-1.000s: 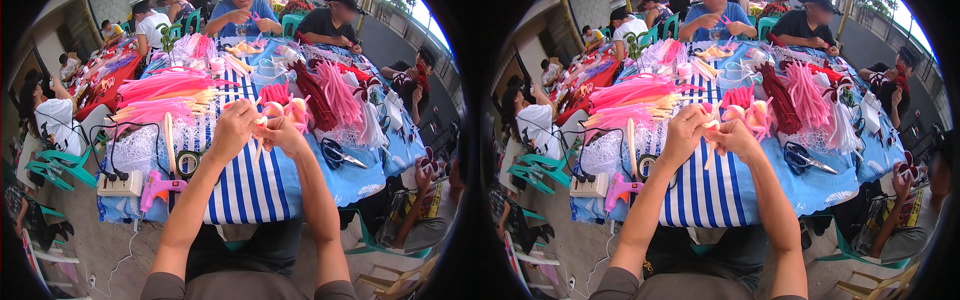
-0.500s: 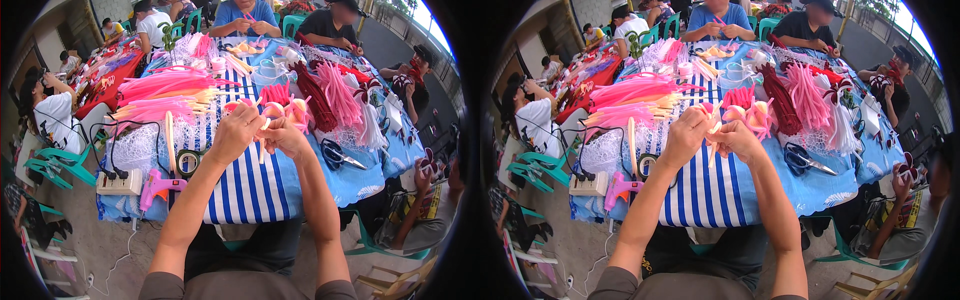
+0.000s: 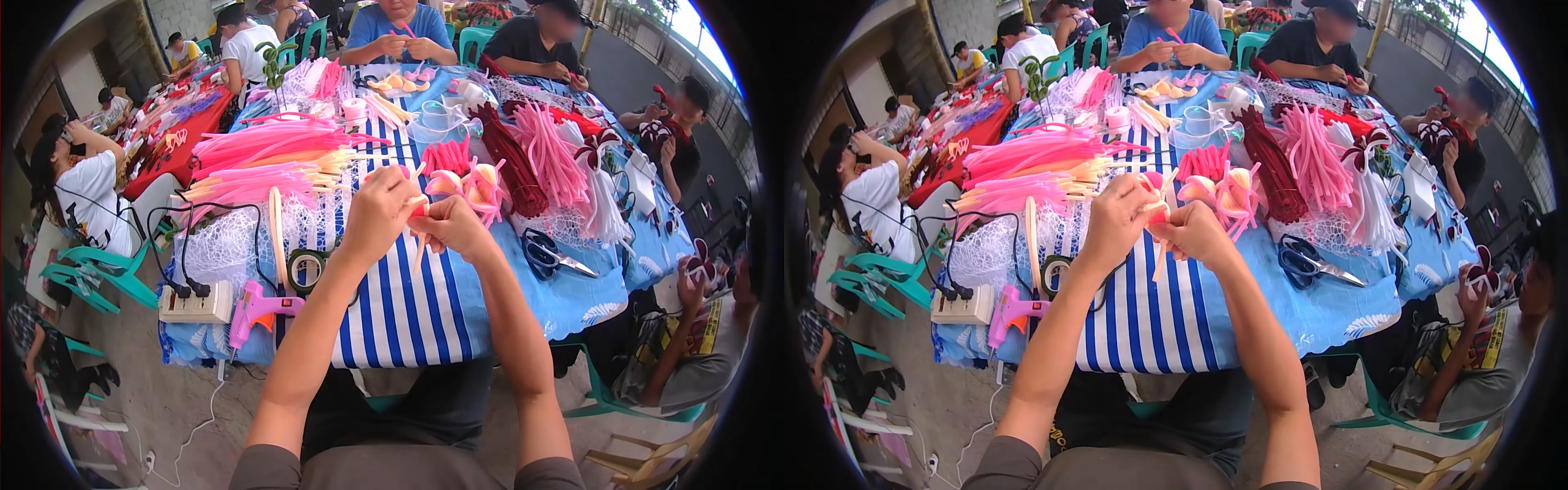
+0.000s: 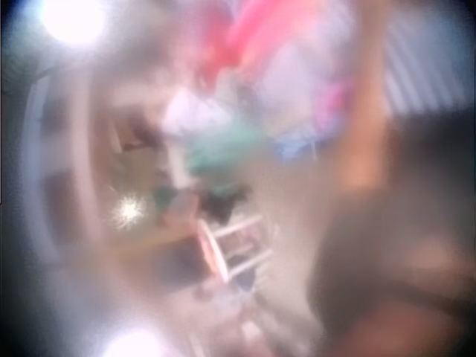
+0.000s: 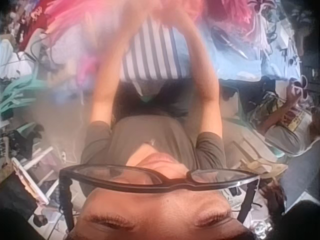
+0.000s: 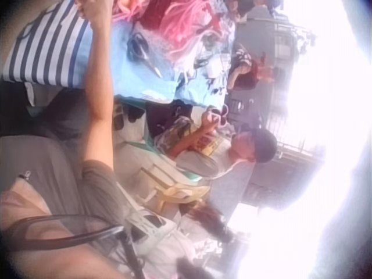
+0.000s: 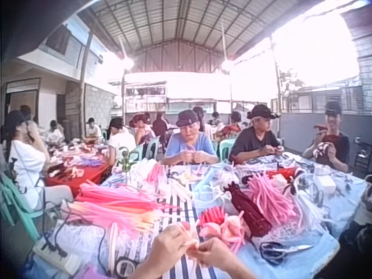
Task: The person assembles craft flowers by hand at a table, using wooden sticks and pink fabric petals. The person gathers fabric pieces, aligns them with the sticks, and secures them to form flower shapes, repeating the process with multiple items.
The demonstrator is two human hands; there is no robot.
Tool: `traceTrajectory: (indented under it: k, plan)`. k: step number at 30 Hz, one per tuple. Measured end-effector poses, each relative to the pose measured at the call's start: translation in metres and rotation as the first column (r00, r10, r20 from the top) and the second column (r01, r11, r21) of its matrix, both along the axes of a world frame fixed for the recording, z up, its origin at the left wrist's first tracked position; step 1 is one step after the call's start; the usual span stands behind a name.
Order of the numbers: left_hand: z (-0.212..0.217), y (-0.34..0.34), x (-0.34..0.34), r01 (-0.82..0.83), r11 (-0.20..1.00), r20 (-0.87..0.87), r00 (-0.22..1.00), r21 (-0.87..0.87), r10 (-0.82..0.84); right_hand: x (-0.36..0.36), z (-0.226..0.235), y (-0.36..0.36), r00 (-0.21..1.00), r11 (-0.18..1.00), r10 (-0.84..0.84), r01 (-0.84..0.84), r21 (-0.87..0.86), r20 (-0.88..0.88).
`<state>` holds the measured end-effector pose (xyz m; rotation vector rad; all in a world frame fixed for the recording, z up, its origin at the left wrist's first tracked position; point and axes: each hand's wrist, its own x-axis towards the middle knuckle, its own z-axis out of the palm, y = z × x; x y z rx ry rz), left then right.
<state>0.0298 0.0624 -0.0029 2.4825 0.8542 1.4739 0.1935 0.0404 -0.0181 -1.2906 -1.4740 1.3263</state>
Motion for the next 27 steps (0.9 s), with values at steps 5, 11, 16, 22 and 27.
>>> traceTrajectory:
  k: [5, 11, 16, 22, 27]
  plan:
    - [-0.001, 0.005, 0.002, -0.026, 0.998, 0.046, 0.999, 0.06, 0.023, -0.001, 0.003, -0.001, 0.999, 0.999, -0.032, 0.032, 0.008, -0.015]
    - [0.007, 0.009, -0.013, 0.287, 0.741, 0.586, 0.791, -0.607, 0.175, -0.004, -0.006, 0.005, 0.884, 0.849, -0.416, 0.294, 0.439, 0.211]
    - [0.017, 0.001, -0.009, 0.66, 0.229, 0.697, 0.697, -0.715, 0.166, -0.012, -0.004, 0.002, 0.749, 0.559, -0.632, 0.266, 0.785, 0.197]
    - [0.004, 0.005, -0.012, 0.653, 0.364, 0.721, 0.688, -0.664, 0.081, -0.016, -0.005, 0.003, 0.763, 0.508, -0.623, 0.23, 0.83, 0.17]
    - [0.002, 0.015, -0.027, 0.55, 0.453, 0.613, 0.79, -0.702, -0.009, -0.005, 0.006, -0.001, 0.988, 0.877, -0.118, 0.056, 0.476, 0.102]
